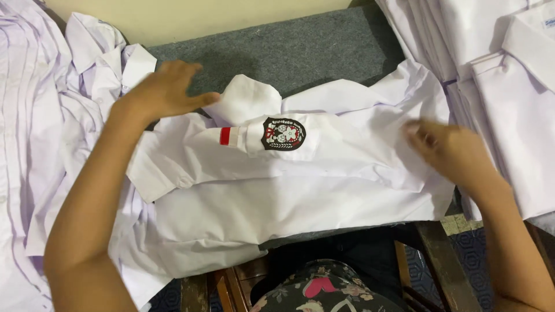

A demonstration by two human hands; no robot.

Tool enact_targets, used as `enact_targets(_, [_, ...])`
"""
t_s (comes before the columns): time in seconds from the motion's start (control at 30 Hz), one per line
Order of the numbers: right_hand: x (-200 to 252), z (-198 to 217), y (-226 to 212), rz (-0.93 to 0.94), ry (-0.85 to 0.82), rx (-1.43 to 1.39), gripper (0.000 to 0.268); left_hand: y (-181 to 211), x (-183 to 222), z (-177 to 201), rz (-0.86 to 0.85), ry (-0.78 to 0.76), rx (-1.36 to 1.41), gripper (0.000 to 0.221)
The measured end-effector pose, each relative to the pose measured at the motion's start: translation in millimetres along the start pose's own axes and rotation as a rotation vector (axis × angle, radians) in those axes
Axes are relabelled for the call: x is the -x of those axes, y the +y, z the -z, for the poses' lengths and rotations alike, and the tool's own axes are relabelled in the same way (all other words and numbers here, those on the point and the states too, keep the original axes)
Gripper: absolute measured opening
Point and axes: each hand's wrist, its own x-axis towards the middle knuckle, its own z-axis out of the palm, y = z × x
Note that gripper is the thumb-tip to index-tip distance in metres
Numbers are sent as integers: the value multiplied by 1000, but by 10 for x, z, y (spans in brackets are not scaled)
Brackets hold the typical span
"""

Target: Trimming loose threads from a white shirt with scissors and folding it neatly.

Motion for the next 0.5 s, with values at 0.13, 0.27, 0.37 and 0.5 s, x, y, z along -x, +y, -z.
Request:
enact_targets(0.13, [-83, -131, 150, -242, 148, 11, 40, -206, -479, -238, -39, -358, 61, 72])
enact_targets(0.27, [-150, -519, 302, -197, 444, 209, 30, -329, -546, -279, -163, -133, 324, 42])
enact_targets(0.37, [-220, -521, 171, -202, 515, 93, 38, -416, -486, -206, -229, 90, 521, 35])
enact_targets(0.5, [-498, -669, 460, -153, 473, -403, 36, -717, -539, -175, -345, 492, 759, 34])
